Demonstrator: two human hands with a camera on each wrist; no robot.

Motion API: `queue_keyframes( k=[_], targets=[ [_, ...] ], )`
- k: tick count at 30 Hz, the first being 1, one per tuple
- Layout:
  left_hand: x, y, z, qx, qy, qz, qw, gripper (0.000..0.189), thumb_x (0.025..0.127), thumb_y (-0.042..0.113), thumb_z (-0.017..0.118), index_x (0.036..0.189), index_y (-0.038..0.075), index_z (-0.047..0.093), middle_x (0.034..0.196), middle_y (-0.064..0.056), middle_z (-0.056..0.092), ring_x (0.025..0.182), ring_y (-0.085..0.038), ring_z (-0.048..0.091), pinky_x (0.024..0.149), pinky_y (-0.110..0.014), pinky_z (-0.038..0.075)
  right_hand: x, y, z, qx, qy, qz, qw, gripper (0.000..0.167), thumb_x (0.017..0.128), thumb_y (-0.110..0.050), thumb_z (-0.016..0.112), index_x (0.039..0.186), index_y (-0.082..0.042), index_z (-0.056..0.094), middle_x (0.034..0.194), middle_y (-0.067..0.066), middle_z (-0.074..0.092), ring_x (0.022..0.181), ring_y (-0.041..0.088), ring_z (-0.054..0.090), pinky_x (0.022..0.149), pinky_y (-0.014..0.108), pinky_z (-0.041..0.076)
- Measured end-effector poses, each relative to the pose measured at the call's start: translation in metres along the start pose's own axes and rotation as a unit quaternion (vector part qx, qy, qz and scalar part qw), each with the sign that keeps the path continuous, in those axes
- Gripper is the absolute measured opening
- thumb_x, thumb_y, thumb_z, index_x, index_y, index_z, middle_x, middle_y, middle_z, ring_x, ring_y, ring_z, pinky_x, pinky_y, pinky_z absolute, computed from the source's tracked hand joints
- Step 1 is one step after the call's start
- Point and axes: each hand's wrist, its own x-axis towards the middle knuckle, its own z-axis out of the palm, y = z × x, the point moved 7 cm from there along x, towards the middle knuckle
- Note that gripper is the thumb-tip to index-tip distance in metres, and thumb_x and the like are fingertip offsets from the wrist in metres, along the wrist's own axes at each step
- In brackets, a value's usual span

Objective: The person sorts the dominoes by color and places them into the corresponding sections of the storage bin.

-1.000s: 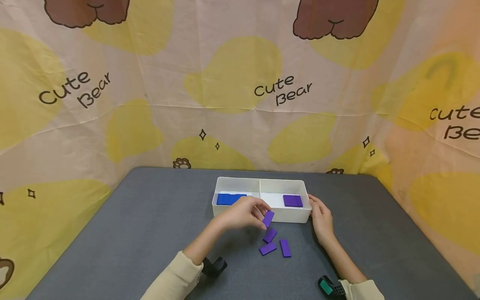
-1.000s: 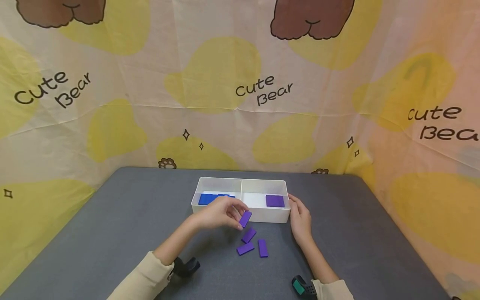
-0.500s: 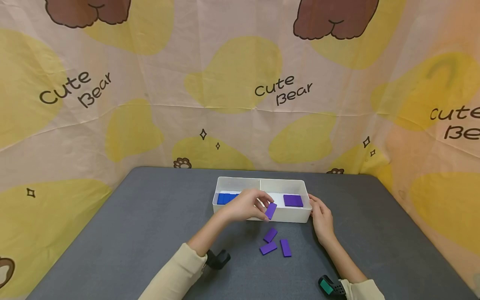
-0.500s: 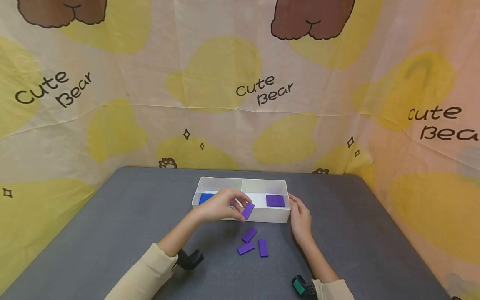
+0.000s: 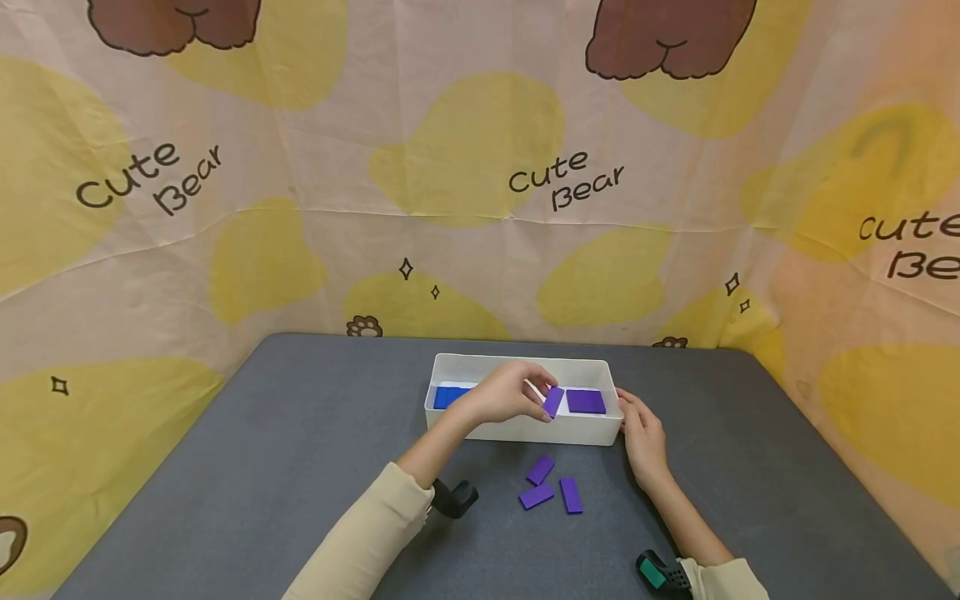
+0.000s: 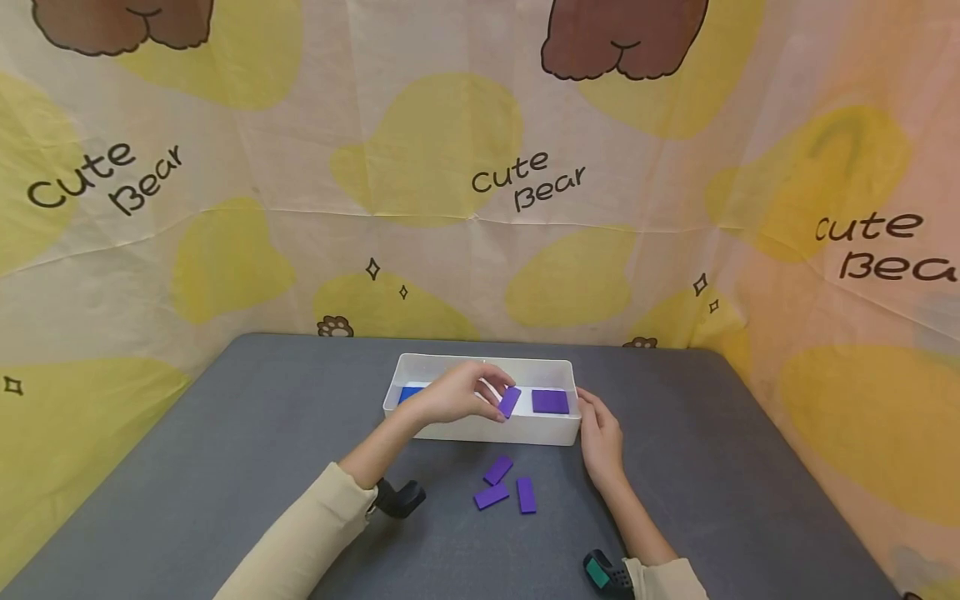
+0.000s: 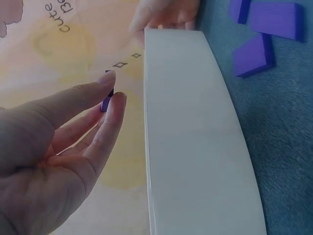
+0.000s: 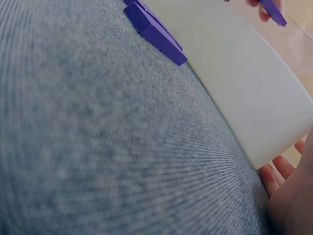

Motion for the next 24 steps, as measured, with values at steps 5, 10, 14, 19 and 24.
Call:
queue_keyframes(
  k=[5,10,14,19,24],
  targets=[
    [0.01,0.0,-0.002,0.011,0.011,-0.007,0.9999,0.047,0.083,0.001,0.088,0.127,-0.004,0.071,0.112,-0.015,0.074,0.097,-0.022,0.076,0.079,-0.027,0.061,0.0,0.0,0.0,0.0,0.0,0.003,1.0,0.05,0.115,-0.03,0.037,0.151,-0.002,0.055,0.154,0.022,0.055,0.134,0.03,0.054,0.085,0.004,0.043],
    [0.019,-0.002,-0.003,0.016,0.027,-0.014,0.9994,0.047,0.082,0.002,0.088,0.125,-0.006,0.071,0.112,-0.018,0.075,0.099,-0.026,0.077,0.08,-0.028,0.06,0.0,-0.001,-0.001,-0.006,-0.001,0.002,1.0,0.05,0.115,-0.03,0.037,0.151,-0.001,0.055,0.154,0.022,0.055,0.137,0.03,0.053,0.085,0.003,0.041],
    [0.025,-0.006,-0.002,0.015,0.043,-0.027,0.9986,0.048,0.081,0.003,0.089,0.125,-0.005,0.072,0.111,-0.017,0.076,0.101,-0.027,0.077,0.079,-0.027,0.059,0.0,-0.001,0.0,-0.004,0.001,0.002,1.0,0.049,0.115,-0.029,0.037,0.15,-0.001,0.055,0.153,0.022,0.055,0.135,0.029,0.054,0.085,0.003,0.042],
    [0.032,-0.012,0.002,0.014,0.058,-0.045,0.9972,0.049,0.08,0.006,0.09,0.125,-0.004,0.073,0.112,-0.016,0.076,0.104,-0.027,0.074,0.079,-0.027,0.058,0.0,-0.001,0.0,-0.001,0.004,0.002,1.0,0.049,0.114,-0.028,0.038,0.15,-0.001,0.056,0.153,0.022,0.056,0.134,0.029,0.054,0.084,0.003,0.042],
    [0.038,-0.016,0.007,0.023,0.07,-0.06,0.9955,0.047,0.08,0.006,0.089,0.123,-0.003,0.073,0.111,-0.016,0.077,0.103,-0.027,0.071,0.077,-0.026,0.056,-0.001,0.0,0.0,-0.004,0.002,0.006,1.0,0.049,0.114,-0.029,0.037,0.151,-0.001,0.055,0.154,0.022,0.055,0.136,0.03,0.053,0.084,0.003,0.041]
  ],
)
